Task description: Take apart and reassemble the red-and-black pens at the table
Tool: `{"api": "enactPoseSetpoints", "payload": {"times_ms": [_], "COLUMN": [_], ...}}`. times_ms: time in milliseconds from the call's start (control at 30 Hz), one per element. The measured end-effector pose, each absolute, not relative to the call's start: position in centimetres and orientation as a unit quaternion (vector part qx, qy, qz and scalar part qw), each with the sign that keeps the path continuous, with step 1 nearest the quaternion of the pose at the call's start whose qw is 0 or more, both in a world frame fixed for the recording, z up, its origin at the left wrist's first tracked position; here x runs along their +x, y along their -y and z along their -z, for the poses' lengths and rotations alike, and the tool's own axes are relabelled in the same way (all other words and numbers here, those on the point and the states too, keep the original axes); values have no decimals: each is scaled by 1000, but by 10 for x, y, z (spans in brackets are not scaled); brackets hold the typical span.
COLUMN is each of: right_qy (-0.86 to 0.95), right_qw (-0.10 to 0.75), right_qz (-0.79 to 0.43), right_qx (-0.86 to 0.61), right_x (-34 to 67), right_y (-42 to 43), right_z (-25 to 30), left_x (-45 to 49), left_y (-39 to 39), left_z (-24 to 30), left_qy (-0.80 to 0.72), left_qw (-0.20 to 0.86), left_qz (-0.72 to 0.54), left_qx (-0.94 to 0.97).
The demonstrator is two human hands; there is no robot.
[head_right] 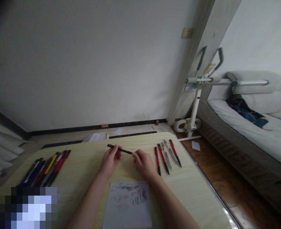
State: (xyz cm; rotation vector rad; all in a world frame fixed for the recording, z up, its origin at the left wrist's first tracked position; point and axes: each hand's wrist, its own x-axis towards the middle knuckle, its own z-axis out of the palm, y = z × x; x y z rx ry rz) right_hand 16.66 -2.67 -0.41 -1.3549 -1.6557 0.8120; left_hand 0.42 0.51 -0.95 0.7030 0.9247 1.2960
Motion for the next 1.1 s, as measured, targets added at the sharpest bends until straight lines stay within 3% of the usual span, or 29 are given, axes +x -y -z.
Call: {"api": "enactPoseSetpoints", "payload": {"times_ms": [333,1100], "right_qy": [631,637], "right_qw": [453,436], "right_qz": [-340,-348], "right_qx": [-529,-532], "right_x": [165,166], "right_y": [25,27], "right_z": [14,11], "left_x": [5,6], "left_y": [-6,-1], "left_z": [9,12], "left_qy": [-404,-420], "left_qw": [647,624], "left_qz": [-575,-577], "left_qx": [296,318]}}
